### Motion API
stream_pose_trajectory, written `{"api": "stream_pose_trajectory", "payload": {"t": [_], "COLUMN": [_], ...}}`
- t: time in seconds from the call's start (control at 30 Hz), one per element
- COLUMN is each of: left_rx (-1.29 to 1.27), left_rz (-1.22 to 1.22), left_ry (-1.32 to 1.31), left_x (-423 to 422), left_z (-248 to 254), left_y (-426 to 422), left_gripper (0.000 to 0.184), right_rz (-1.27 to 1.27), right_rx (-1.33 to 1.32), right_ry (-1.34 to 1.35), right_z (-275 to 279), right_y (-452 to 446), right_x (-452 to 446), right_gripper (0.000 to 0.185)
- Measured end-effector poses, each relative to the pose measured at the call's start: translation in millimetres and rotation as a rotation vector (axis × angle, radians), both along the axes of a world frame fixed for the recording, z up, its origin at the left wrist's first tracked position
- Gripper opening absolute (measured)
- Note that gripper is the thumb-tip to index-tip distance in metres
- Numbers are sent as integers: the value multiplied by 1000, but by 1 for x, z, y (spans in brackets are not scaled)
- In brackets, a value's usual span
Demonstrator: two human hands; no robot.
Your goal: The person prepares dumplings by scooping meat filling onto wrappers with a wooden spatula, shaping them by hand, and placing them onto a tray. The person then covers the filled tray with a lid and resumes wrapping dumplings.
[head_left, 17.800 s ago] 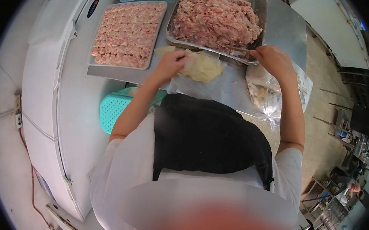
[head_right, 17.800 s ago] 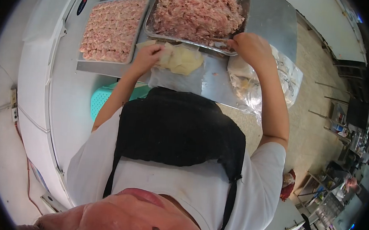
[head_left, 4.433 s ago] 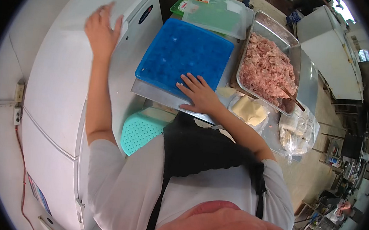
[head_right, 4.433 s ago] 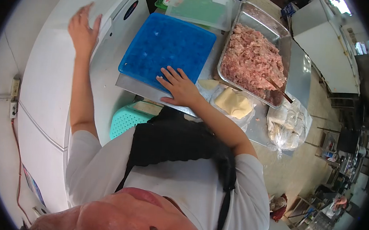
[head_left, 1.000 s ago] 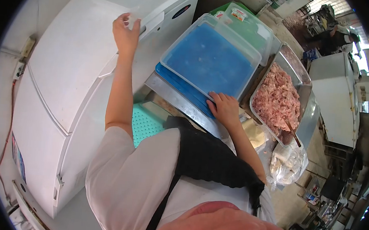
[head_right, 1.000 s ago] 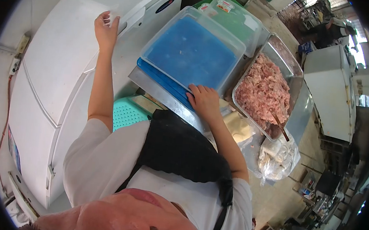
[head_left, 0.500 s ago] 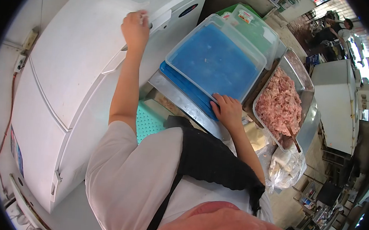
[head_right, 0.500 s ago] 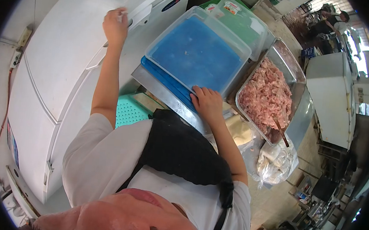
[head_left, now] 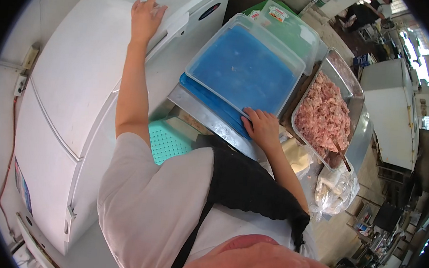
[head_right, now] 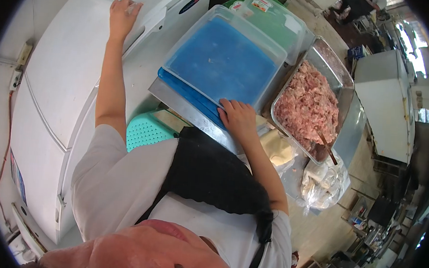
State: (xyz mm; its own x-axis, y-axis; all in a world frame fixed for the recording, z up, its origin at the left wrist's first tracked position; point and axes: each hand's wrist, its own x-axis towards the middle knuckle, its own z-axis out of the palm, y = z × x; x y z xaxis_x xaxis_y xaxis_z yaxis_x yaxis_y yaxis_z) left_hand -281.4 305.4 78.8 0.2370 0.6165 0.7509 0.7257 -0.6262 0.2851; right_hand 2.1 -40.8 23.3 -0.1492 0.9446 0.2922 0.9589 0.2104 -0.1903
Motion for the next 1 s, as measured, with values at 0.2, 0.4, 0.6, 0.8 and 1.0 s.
{"api": "stream_pose_trajectory", "payload": {"t": [0.2, 0.4, 0.6, 0.8, 1.0], "left_rx": [-42, 187, -455, -917, -891], "left_rz": [41, -7, -371, -408, -441], "left_ry": [75, -212, -31, -39, 11], "left_x": [-13, 20, 69, 52, 58], "left_z": [-3, 10, -66, -84, -86], "left_y": [5, -52, -109, -112, -94], "left_gripper": [32, 28, 38, 44, 44], "right_rz": [-17, 21, 61, 132, 93], "right_rx": [55, 29, -117, -124, -55], "right_ry": [35, 2, 47, 89, 105], "right_z": [-3, -8, -3, -4, -11], "right_y": [1, -6, -22, -21, -15], "right_x": [0, 2, -14, -13, -19], "right_gripper": [20, 22, 21, 21, 22]}}
